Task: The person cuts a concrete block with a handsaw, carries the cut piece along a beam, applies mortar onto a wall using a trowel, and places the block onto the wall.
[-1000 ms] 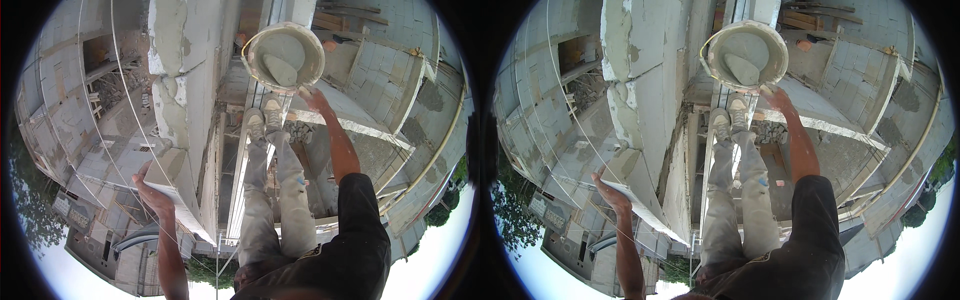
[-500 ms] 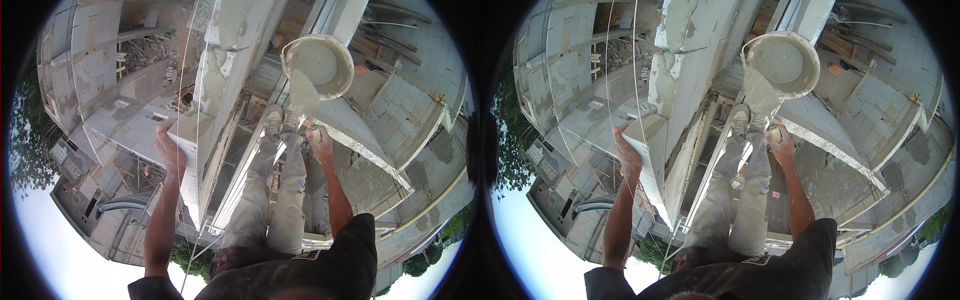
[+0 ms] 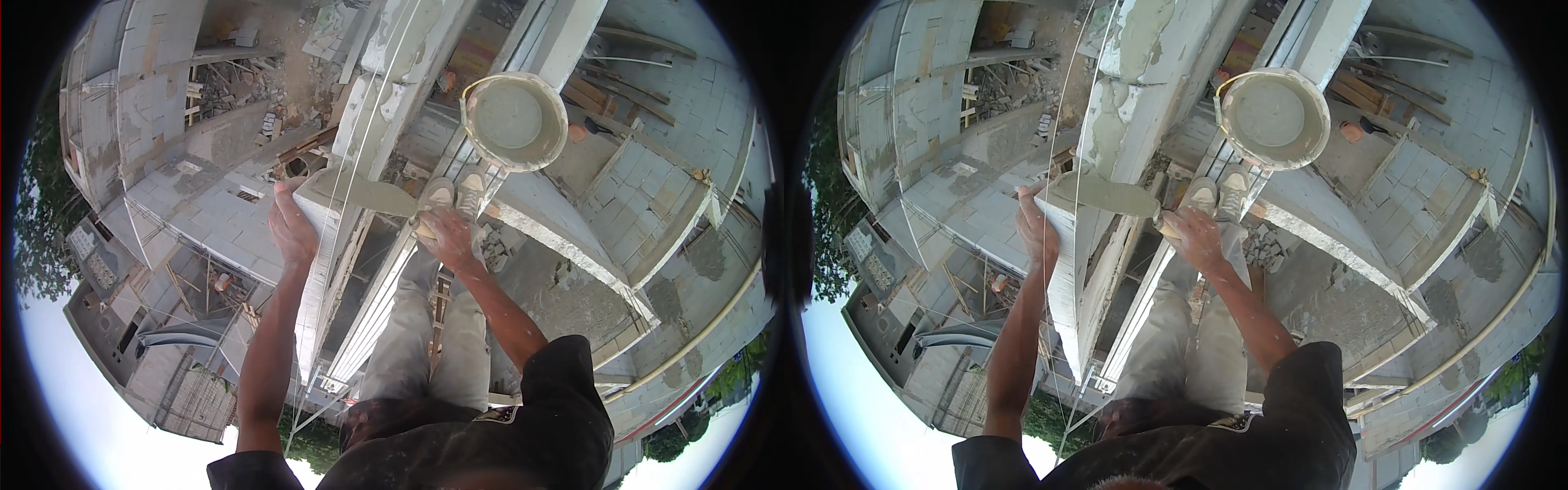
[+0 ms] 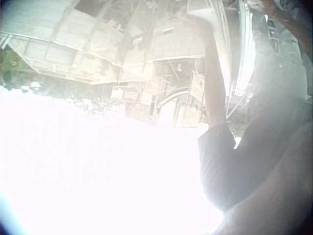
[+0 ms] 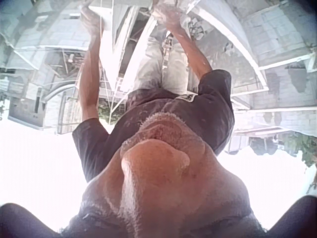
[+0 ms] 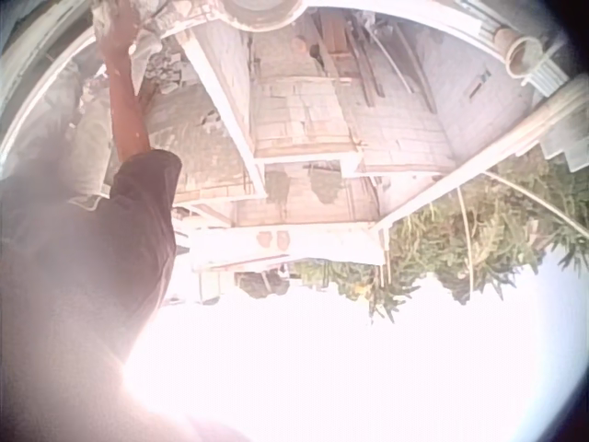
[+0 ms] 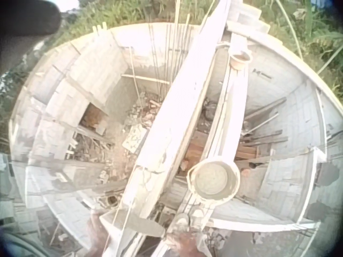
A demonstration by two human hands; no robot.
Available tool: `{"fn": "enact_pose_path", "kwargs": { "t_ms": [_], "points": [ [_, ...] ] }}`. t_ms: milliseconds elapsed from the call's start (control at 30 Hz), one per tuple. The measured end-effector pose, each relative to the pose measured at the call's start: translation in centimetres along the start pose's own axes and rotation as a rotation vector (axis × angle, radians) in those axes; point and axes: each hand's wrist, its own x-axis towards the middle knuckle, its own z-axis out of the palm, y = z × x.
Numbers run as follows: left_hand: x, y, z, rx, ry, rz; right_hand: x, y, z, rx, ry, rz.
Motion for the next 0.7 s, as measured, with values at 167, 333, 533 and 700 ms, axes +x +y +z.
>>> {"fn": "enact_pose_path", "kwargs": {
  "t_ms": [167, 333, 533, 700],
  "points": [
    [0.3, -1.1, 0.1, 0.002, 0.009, 0.006, -5.5, 1.3, -4.1, 0.014, -0.016, 0.081],
    [0.3, -1.5, 0.1, -0.033, 0.021, -0.006, -0.9, -2.8, -9.0, 0.031, -0.148, 0.356],
    [-0.1, -0.6, 0.3, 0.117, 0.068, -0.002, 5.7, -5.9, -10.2, -0.107, -0.312, 0.266],
    [-0.3, -0.3, 0.6, 0.016, 0.16, 0.052, 3.6, -7.4, -10.1, -0.142, -0.334, 0.188]
  ]
}}
